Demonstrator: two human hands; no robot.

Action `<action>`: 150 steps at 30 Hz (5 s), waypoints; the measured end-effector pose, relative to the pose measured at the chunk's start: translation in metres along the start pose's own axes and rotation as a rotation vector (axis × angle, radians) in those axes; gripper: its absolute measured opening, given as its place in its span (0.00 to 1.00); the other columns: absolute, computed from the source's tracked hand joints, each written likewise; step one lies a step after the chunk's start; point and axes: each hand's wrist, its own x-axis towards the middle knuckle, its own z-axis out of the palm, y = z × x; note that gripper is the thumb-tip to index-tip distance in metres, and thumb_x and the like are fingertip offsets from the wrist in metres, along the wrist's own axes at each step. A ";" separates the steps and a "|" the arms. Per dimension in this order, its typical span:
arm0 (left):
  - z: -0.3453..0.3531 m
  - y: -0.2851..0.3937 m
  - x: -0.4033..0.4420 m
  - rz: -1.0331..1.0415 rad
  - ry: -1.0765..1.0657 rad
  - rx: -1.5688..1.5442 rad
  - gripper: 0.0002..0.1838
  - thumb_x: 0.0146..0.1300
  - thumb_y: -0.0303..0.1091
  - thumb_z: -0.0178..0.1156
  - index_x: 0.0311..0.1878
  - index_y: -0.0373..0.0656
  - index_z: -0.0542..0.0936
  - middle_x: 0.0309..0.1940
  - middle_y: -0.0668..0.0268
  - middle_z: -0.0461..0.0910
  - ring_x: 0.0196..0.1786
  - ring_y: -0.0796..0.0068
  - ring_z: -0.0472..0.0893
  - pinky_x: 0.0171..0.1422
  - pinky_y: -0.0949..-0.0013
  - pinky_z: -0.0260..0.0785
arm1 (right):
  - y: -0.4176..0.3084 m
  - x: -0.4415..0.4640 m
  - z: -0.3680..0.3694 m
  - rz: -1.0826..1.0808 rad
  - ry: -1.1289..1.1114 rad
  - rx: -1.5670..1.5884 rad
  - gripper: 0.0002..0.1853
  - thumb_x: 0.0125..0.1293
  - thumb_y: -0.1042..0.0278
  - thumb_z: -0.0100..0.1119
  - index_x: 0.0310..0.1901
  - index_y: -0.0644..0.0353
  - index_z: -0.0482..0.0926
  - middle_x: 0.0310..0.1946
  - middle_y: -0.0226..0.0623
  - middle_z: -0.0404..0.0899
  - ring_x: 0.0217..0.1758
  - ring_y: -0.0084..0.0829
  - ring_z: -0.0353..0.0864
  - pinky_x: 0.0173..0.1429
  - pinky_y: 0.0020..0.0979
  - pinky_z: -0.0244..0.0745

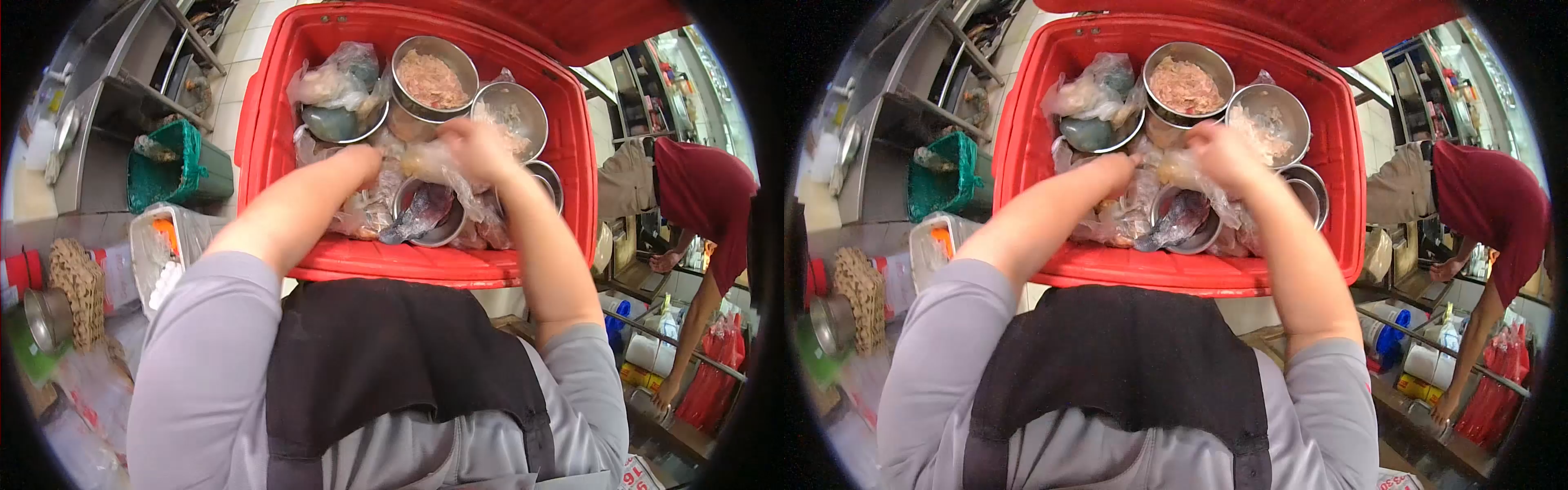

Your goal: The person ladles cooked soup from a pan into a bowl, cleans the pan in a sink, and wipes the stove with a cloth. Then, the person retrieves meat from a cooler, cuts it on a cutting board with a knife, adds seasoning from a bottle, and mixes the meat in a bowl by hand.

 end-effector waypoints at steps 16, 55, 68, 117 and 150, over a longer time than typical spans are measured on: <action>0.018 -0.009 -0.009 0.171 -0.264 0.041 0.08 0.38 0.27 0.68 0.26 0.41 0.89 0.33 0.48 0.86 0.40 0.52 0.87 0.46 0.54 0.78 | 0.016 0.110 0.169 0.053 -0.068 -0.324 0.16 0.66 0.57 0.59 0.49 0.57 0.81 0.41 0.49 0.86 0.49 0.49 0.85 0.55 0.48 0.78; 0.000 -0.018 0.025 0.112 0.109 -0.967 0.10 0.64 0.37 0.58 0.39 0.41 0.83 0.37 0.70 0.83 0.41 0.79 0.77 0.49 0.71 0.71 | 0.037 0.041 0.097 0.138 0.122 0.230 0.18 0.61 0.58 0.66 0.46 0.63 0.80 0.36 0.36 0.83 0.35 0.30 0.84 0.45 0.37 0.80; -0.017 -0.004 -0.002 0.304 -0.080 -0.538 0.24 0.65 0.43 0.58 0.62 0.43 0.78 0.48 0.54 0.84 0.51 0.64 0.84 0.58 0.63 0.75 | 0.062 0.032 0.057 0.486 -0.003 1.396 0.06 0.66 0.68 0.58 0.42 0.55 0.79 0.38 0.33 0.81 0.43 0.32 0.80 0.50 0.44 0.78; -0.050 -0.069 0.034 -0.345 0.597 -1.455 0.20 0.75 0.47 0.48 0.56 0.42 0.77 0.40 0.63 0.85 0.36 0.68 0.83 0.38 0.61 0.74 | -0.012 0.033 0.099 -0.048 -0.288 -0.125 0.44 0.53 0.78 0.65 0.74 0.43 0.64 0.66 0.54 0.69 0.62 0.50 0.79 0.62 0.43 0.76; -0.052 -0.023 0.004 -0.220 0.620 -0.528 0.14 0.68 0.34 0.51 0.50 0.39 0.78 0.43 0.42 0.83 0.51 0.42 0.82 0.57 0.51 0.72 | -0.022 0.108 0.145 0.123 -0.253 -0.299 0.13 0.60 0.66 0.60 0.43 0.59 0.88 0.48 0.45 0.86 0.51 0.42 0.87 0.53 0.41 0.82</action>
